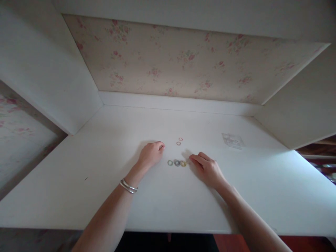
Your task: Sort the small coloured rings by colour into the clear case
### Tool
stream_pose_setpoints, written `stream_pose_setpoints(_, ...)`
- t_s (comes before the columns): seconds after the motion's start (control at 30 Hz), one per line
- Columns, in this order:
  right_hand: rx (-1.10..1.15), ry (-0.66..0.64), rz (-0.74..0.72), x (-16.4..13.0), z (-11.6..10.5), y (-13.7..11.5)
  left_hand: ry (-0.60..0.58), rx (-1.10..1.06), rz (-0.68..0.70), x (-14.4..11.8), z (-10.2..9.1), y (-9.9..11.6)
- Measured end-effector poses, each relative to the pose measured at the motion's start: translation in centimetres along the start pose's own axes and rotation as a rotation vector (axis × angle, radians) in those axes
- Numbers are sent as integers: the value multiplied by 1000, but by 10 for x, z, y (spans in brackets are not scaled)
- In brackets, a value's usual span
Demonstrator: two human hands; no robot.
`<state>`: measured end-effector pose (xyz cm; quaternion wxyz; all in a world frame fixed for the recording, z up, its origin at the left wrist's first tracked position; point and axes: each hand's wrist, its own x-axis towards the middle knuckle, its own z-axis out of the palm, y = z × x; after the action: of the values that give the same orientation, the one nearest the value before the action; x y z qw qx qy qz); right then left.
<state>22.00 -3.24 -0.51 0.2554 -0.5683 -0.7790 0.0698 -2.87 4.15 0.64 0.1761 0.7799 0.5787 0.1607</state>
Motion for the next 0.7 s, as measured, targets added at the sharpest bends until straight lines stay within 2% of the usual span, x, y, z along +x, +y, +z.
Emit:
stream_pose_setpoints(0.3, -95, -110, -43, -11, -2, -3, -19, 13, -26, 0, 0, 1)
stream_pose_setpoints(0.7, -47, -134, -18, -16, -9, -7, -12, 53, -16, 1, 1, 0)
